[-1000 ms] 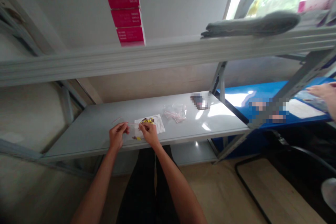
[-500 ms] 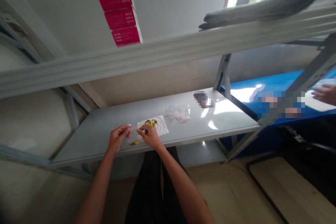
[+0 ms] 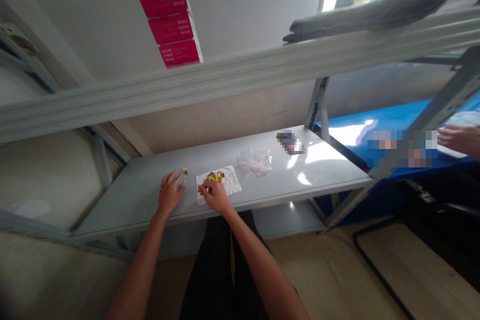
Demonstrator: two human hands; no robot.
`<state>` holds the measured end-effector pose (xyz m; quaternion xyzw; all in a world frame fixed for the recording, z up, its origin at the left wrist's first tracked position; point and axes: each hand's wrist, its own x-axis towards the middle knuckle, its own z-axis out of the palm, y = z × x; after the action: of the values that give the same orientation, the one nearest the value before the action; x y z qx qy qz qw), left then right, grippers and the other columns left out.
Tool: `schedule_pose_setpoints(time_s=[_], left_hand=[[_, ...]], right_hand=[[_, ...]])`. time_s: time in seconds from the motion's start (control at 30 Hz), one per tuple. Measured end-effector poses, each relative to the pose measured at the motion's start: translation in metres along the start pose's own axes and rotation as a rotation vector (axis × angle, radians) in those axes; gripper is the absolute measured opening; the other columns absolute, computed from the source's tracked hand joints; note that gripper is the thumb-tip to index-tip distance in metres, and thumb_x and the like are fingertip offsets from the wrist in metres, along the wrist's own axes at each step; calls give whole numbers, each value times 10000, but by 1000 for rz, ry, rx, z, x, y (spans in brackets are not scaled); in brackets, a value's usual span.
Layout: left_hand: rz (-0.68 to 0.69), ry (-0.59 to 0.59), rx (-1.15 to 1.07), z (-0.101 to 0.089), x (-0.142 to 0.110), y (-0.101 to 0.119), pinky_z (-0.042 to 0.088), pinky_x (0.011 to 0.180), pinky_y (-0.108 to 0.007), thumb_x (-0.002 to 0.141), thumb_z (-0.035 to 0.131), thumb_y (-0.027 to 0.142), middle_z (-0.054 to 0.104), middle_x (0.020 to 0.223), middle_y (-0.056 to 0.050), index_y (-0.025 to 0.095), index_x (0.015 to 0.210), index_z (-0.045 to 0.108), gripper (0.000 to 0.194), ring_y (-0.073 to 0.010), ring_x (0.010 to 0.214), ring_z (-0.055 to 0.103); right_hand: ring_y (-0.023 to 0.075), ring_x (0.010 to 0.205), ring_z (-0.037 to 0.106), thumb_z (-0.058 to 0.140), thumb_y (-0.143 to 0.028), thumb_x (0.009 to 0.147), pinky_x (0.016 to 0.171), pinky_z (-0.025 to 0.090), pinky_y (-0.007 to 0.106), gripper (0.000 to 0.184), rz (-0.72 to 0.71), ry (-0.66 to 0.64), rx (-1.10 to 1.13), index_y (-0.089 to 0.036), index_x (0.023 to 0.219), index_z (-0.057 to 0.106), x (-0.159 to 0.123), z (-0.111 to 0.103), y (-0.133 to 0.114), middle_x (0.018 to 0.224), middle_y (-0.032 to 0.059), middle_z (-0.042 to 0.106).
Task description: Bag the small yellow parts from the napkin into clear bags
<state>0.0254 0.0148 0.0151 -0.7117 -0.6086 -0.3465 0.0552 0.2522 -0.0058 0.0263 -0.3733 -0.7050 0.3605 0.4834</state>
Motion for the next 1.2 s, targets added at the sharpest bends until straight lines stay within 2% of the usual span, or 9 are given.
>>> schedule_pose_setpoints(time_s=[0.13,0.3,0.47,0.57,0.67,0.83,1.0,1.13,1.2], left_hand=[[-59,-103,120,12,6,-5,366,1143,-499,967,444,369,665,1312,-177,152,1152,729,403,-329,1267,550],[-72,-12,51,6,-1,-10,483,1012,-415,991,425,420,722,1077,-147,178,951,734,395,-288,1090,642],[-19,-22,143,2,-7,-5,374,1109,-510,932,567,277,727,1136,-142,187,1004,730,200,-338,1207,595],[-69,-37,123,6,-9,-5,285,1171,-552,914,517,126,711,1263,-130,203,1148,707,311,-320,1236,599],[-93,-9,105,9,-10,-5,230,1193,-585,911,472,84,685,1328,-122,218,1178,701,376,-327,1333,533],[-71,54,93,4,-12,2,328,1139,-533,936,497,177,716,1218,-146,186,1127,709,285,-333,1265,551],[-72,144,-6,-10,-11,12,406,1063,-497,905,508,141,727,1104,-139,184,1013,723,244,-319,1153,579],[36,132,-361,-18,2,49,444,1042,-455,923,594,258,738,1046,-90,215,1017,727,169,-267,1067,627],[62,68,-566,-17,14,76,449,1056,-425,849,728,332,709,1189,-100,219,1190,692,361,-261,1155,613]], right_hand=[[121,614,532,555,-301,982,619,352,238,327,17,12,-53,-170,726,709,-3,3,0,697,10,678],[145,640,546,542,-299,986,648,366,259,319,33,135,-215,-182,740,709,0,-3,2,706,23,683],[230,888,545,547,-179,928,836,390,331,207,61,385,-673,-188,877,747,16,-60,18,874,88,711],[281,1048,489,612,-145,857,899,364,391,300,115,472,-862,-164,1128,739,20,-97,37,1112,157,686],[290,1049,489,621,-148,849,895,355,420,257,114,459,-895,-138,1061,765,15,-115,54,1071,179,684],[281,1017,502,532,-151,911,896,373,434,233,44,479,-885,-162,876,762,5,-115,55,989,157,698],[257,994,544,469,-263,999,927,414,417,257,-107,588,-777,-176,929,701,2,-112,35,1005,137,665],[210,957,589,446,-313,1025,855,474,343,238,-243,531,-540,-189,968,642,7,-90,6,1036,101,632],[174,826,598,458,-321,1022,768,477,301,218,-254,409,-405,-199,951,623,11,-70,-11,953,60,641]])
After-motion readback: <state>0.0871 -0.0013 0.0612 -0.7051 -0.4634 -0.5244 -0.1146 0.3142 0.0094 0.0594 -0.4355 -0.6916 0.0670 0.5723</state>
